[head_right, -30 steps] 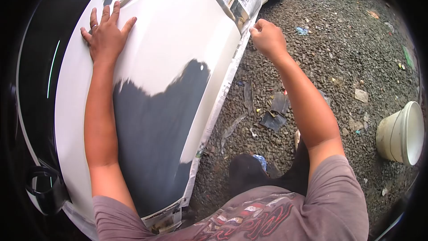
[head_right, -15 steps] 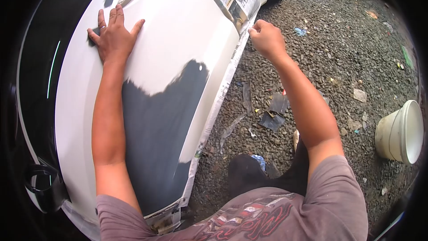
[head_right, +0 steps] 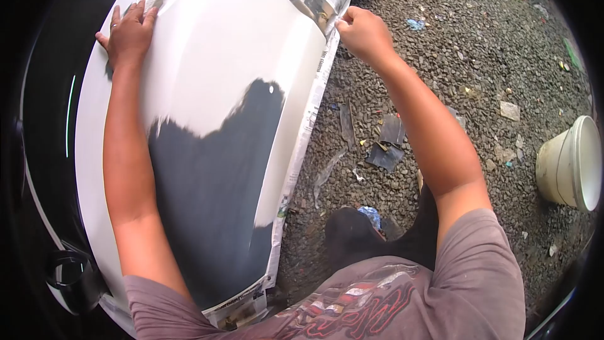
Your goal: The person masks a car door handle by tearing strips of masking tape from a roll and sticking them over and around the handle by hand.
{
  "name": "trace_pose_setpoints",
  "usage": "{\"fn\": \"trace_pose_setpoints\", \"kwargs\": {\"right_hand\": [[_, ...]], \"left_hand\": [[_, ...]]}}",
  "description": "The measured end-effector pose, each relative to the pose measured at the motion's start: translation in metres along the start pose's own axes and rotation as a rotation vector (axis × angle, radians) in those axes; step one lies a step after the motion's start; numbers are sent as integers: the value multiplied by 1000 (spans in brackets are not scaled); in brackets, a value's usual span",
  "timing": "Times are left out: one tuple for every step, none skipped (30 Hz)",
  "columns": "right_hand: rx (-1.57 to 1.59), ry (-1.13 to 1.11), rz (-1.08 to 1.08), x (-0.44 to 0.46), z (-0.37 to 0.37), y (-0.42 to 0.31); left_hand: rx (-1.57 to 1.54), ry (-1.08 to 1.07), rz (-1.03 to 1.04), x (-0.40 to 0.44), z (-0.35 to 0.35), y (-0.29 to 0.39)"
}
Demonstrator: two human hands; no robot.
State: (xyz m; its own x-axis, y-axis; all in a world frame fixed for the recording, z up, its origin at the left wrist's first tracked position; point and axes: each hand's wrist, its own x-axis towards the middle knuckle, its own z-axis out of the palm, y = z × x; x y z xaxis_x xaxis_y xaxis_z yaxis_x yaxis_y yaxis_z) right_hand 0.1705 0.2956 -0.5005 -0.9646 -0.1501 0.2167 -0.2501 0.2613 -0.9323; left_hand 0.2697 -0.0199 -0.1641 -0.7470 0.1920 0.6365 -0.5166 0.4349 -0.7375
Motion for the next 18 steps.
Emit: {"fn": "trace_pose_setpoints", "kwargs": {"right_hand": [[5, -1, 12, 0, 1, 1], [2, -2, 13, 1, 2, 2], [0, -2, 10, 2, 4, 2], [-1, 21, -3, 1, 6, 1], [4, 21, 2, 0, 6, 0], [-6, 16, -9, 0, 6, -1], [-17, 11, -19, 0, 5, -2], [-8, 14, -21, 0, 6, -2], [-4, 13, -19, 1, 7, -1], [13, 13, -17, 2, 9, 0], [28, 15, -15, 3, 10, 2], [28, 17, -17, 3, 11, 2], [44, 11, -11, 2, 12, 1], [61, 4, -6, 3, 12, -1], [63, 7, -10, 4, 12, -2], [52, -13, 7, 2, 11, -5], [40, -38, 27, 1, 12, -7], [40, -33, 17, 2, 15, -5]], "left_hand": [[14, 8, -34, 1, 2, 3], [-21, 4, -46, 4, 3, 3], [-18, 4, -38, 6, 4, 5], [-15, -19, -56, 10, 2, 8], [-11, -41, -75, 13, 1, 11], [-7, -41, -68, 16, -1, 14], [4, -68, -85, 20, 0, 17], [16, -95, -104, 23, 0, 18], [19, -96, -99, 25, 1, 19], [8, -111, -112, 26, -1, 20], [-6, -126, -124, 28, -2, 22], [-6, -123, -125, 30, -4, 23], [-71, -156, -130, 33, -6, 22], [-135, -188, -135, 35, -7, 21], [-132, -184, -138, 38, -8, 21], [-167, -186, -154, 40, -3, 21], [-200, -193, -169, 41, 3, 20], [-195, -183, -156, 42, 8, 18]]}}
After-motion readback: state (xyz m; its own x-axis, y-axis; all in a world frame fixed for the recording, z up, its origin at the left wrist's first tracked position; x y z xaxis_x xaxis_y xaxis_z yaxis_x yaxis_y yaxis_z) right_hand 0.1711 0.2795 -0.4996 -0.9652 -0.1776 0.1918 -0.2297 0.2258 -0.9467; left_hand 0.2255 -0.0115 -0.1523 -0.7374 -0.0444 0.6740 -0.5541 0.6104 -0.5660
